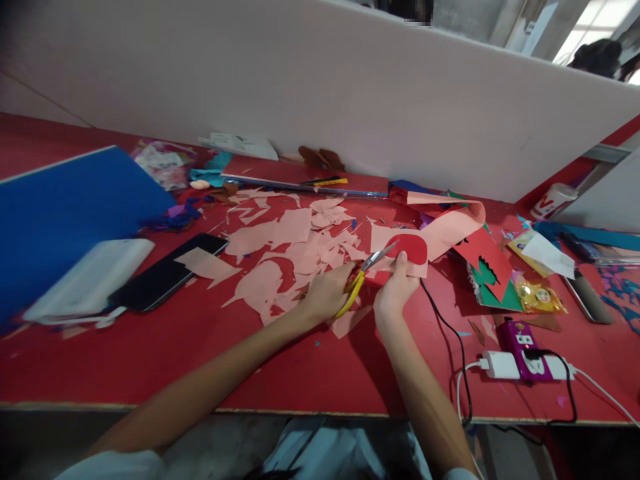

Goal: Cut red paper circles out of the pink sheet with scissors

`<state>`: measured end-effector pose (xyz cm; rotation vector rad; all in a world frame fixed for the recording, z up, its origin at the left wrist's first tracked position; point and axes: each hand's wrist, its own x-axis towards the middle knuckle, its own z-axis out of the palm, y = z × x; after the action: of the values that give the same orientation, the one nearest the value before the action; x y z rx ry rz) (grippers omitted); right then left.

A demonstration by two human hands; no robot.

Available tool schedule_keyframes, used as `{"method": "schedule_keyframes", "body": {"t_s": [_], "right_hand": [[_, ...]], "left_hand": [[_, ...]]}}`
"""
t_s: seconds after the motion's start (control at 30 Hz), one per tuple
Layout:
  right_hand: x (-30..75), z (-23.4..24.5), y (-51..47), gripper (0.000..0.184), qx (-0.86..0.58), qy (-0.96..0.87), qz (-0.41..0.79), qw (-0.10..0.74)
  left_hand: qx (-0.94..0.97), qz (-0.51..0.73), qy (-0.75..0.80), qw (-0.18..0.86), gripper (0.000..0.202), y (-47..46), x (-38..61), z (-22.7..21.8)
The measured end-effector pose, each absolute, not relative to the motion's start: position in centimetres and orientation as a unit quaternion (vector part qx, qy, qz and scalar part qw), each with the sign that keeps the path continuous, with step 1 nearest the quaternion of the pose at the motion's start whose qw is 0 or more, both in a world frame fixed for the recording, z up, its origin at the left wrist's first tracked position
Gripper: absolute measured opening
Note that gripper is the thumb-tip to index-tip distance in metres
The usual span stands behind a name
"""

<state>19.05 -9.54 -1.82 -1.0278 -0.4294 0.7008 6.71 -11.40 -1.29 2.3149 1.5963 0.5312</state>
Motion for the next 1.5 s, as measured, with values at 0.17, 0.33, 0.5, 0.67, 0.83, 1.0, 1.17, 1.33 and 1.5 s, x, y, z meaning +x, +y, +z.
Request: {"method": "schedule_keyframes", "body": {"t_s": [0.17, 0.33, 0.5, 0.67, 0.83, 1.0, 1.17, 1.33, 1.5], "right_hand": [[19.0, -1.6, -9.6, 0.041, -0.479, -0.196, 0.321, 0.793], [18.9, -1.1, -9.7, 0.039, -0.471, -0.174, 0.322, 0.803], [18.7, -0.5, -9.9, 0.039, -0.486, -0.175, 0.304, 0.801], [18.3, 0.1, -10.3, 0.034, -0.480, -0.169, 0.314, 0.801], [18.0, 0.4, -10.6, 0.032, -0.488, -0.159, 0.327, 0.793], [18.2, 0.4, -10.5, 0.031, -0.473, -0.151, 0.338, 0.800], [18.2, 0.1, -10.5, 0.034, -0.481, -0.155, 0.346, 0.791], [18.1, 0.2, -10.6, 0.036, -0.493, -0.154, 0.339, 0.787], [18.1, 0.3, -10.6, 0.037, -0.496, -0.175, 0.332, 0.783]], "left_hand": [[0.800, 0.183, 0.554, 0.139, 0.032, -11.5, 6.8, -1.2], [0.798, 0.169, 0.561, 0.141, 0.034, -11.5, 6.8, -1.1], [0.796, 0.170, 0.564, 0.139, 0.037, -11.6, 6.8, -1.3], [0.789, 0.153, 0.577, 0.143, 0.041, -11.8, 7.1, -1.0], [0.786, 0.147, 0.583, 0.145, 0.039, -11.8, 7.2, -0.7], [0.788, 0.151, 0.578, 0.145, 0.039, -11.8, 7.1, -1.0], [0.789, 0.150, 0.580, 0.140, 0.038, -11.8, 7.1, -1.1], [0.790, 0.151, 0.579, 0.138, 0.038, -11.8, 7.0, -1.2], [0.790, 0.150, 0.578, 0.140, 0.037, -11.7, 7.0, -1.3]]}}
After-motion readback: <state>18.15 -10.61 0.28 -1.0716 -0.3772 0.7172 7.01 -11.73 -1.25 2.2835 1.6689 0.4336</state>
